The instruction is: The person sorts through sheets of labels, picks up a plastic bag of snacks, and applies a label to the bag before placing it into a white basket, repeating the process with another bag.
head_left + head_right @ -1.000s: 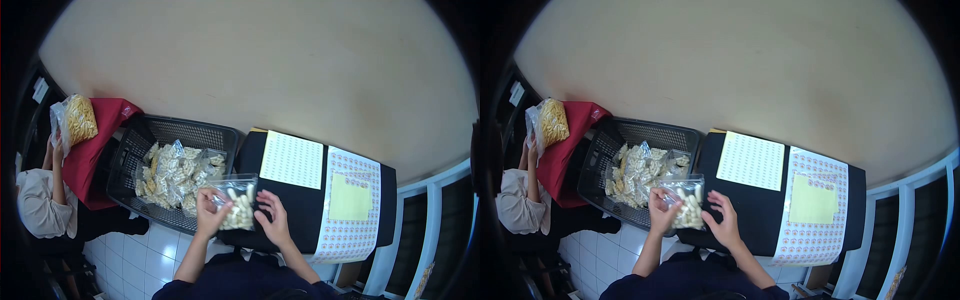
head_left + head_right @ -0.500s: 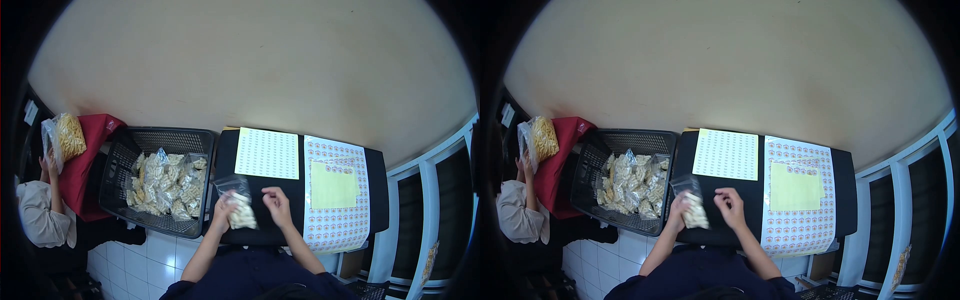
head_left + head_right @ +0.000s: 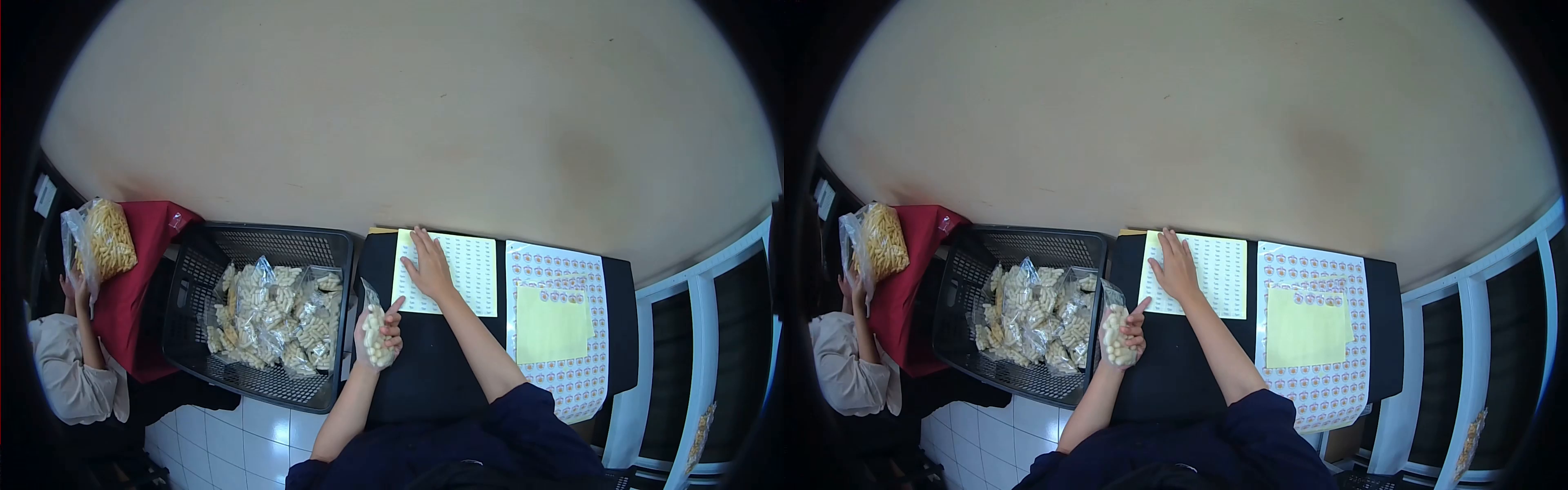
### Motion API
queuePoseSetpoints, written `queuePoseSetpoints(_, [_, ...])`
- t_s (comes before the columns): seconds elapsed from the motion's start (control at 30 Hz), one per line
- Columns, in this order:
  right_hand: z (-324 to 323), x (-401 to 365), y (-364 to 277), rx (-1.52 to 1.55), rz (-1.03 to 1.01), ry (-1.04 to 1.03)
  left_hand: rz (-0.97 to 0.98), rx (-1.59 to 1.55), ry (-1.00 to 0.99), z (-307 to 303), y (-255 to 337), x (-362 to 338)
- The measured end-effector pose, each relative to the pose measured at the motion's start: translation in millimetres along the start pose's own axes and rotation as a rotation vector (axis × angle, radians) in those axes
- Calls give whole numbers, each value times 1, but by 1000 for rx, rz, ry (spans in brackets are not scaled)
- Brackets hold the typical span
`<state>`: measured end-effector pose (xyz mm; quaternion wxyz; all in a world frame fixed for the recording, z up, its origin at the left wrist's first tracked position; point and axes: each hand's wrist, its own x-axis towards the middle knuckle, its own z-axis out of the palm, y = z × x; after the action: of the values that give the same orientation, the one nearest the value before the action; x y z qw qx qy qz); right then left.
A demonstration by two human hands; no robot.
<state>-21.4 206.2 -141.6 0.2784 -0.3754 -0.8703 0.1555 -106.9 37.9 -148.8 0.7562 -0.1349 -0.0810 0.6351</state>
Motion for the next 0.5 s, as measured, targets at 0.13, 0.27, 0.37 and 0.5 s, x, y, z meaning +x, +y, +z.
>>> queuePoseSetpoints(0.13, [3,-2,0,-17,11,-23,-11,-44,-40,-1,0,1])
queuePoseSetpoints(0.27, [1,-1,-1,43,13,57,-11,-65,-37,-3,2,3])
queuePoseSetpoints(0.37, [0,1,-2,36,13,84,5,-76,1,-2,1,2])
queuePoseSetpoints(0.5, [-1,-1,-2,75,17,110,-1,-99,-41,-5,2,2])
